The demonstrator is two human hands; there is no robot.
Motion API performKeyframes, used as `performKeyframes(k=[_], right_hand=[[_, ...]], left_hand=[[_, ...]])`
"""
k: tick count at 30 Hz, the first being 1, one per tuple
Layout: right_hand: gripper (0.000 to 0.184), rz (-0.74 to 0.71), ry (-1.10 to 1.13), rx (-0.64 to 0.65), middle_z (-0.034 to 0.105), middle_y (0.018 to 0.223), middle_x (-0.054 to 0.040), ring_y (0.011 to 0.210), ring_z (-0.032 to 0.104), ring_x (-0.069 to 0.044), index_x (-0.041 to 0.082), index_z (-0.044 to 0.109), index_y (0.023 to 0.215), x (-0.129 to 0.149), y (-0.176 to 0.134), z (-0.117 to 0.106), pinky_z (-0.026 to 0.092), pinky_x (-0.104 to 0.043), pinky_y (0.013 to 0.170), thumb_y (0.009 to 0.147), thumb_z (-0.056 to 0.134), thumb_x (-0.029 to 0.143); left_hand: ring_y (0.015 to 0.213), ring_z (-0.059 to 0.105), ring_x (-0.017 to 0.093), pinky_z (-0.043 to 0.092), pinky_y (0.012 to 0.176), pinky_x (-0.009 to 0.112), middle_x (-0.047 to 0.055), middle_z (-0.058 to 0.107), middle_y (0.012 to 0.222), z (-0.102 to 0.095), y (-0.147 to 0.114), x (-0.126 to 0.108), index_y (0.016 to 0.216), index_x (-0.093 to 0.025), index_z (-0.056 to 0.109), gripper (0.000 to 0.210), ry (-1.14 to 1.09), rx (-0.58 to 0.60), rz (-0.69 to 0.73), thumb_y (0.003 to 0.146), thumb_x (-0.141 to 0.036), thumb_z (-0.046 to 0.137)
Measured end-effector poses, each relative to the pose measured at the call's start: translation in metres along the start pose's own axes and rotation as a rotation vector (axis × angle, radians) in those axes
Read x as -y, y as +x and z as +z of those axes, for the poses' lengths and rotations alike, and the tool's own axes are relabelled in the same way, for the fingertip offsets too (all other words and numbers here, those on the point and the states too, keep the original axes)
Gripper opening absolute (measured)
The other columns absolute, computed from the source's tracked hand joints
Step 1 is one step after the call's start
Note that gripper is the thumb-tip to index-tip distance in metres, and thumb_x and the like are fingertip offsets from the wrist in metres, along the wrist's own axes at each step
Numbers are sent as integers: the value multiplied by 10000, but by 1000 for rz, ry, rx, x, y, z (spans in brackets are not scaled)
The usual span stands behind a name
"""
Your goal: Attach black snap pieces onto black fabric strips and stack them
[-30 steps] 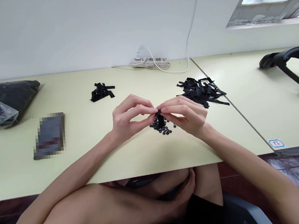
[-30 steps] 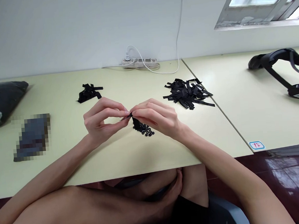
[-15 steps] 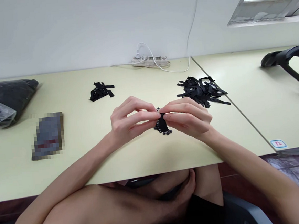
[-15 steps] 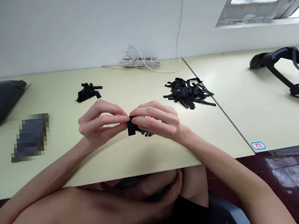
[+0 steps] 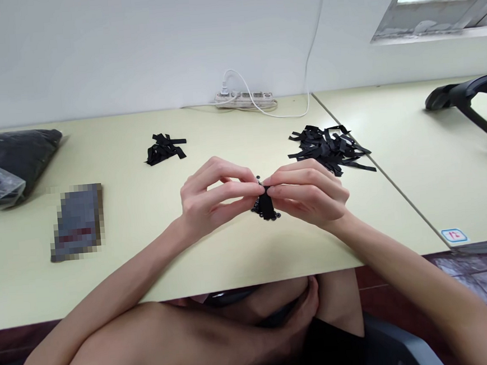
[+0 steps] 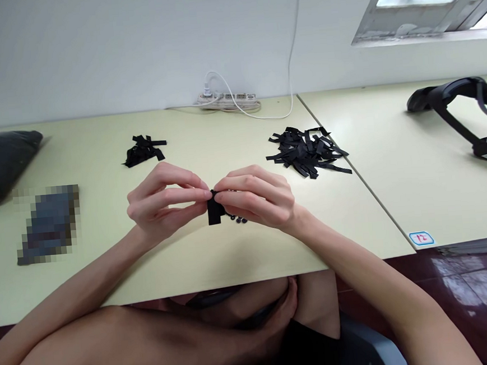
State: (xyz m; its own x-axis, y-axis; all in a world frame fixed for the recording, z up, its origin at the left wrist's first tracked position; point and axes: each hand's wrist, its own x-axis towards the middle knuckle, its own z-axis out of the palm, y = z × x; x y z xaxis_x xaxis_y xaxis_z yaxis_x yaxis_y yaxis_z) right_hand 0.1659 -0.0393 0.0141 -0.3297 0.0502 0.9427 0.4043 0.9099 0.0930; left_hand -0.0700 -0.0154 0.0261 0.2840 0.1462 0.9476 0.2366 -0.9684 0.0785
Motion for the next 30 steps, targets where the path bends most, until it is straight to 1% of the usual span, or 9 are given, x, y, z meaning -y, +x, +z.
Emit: performKeyframes(k=[3,6,10,13,16,18,20,26,30], right_hand=[[338,-13,12,-2,882,1139,10,921,827,-229,378,760,1346,2,2,0,711,-394,764,1053,811,218],[365,-2,5,9,880,1117,15,882,826,-232,396,735,1389,2,4,1,705,-402,759,1067,792,234],[414,0,16,-18,876,1069,8,856,825,-217,361,725,1425,3,7,2,701,-374,743,1061,780,173],[417,-2,33,-20,875,1094,5,872,825,-219,368,735,1429,3,7,2,704,-380,763,1060,793,183],[421,21,51,-4,875,1119,11,891,823,-224,398,739,1433,3,5,2,708,-395,790,1065,796,200],[420,20,58,-9,874,1123,9,898,821,-225,397,746,1429,3,4,1,708,-396,791,1061,802,203],[415,14,57,-14,874,1122,6,902,820,-227,393,751,1424,2,4,1,708,-396,788,1058,804,203],[286,-5,-16,-9,874,1079,11,847,815,-215,380,773,1288,4,7,1,699,-373,708,1066,776,199],[271,-6,-36,1,874,1094,16,857,811,-214,394,774,1241,3,3,0,700,-369,702,1060,763,193]], left_hand=[[749,743,168,615,638,316,-10,813,902,1,-1,0,1070,-346,822,30,12,6,-41,1063,-367,801],[747,731,175,615,644,329,-3,801,883,2,-2,0,1038,-343,831,90,29,33,-73,1070,-418,793],[773,722,171,606,659,331,-4,800,908,1,-1,0,1078,-355,839,53,-19,10,-53,1072,-392,802],[781,723,170,602,662,328,-6,801,918,1,0,-1,1098,-357,833,49,-30,4,-45,1067,-386,807],[762,715,174,599,646,332,6,788,881,2,-1,-1,1039,-333,831,151,14,32,-86,1077,-473,790],[752,707,173,595,636,332,13,778,858,2,-1,-1,991,-316,824,253,27,45,-115,1076,-550,779],[751,702,172,591,632,334,15,774,855,2,-2,-1,975,-313,820,296,24,49,-127,1064,-593,783],[780,707,175,607,688,349,3,790,911,-1,-2,0,1054,-356,837,142,-35,43,-96,1052,-498,829],[775,724,168,614,681,337,-7,807,931,-2,-1,-1,1074,-359,831,62,-63,25,-57,1043,-408,854]])
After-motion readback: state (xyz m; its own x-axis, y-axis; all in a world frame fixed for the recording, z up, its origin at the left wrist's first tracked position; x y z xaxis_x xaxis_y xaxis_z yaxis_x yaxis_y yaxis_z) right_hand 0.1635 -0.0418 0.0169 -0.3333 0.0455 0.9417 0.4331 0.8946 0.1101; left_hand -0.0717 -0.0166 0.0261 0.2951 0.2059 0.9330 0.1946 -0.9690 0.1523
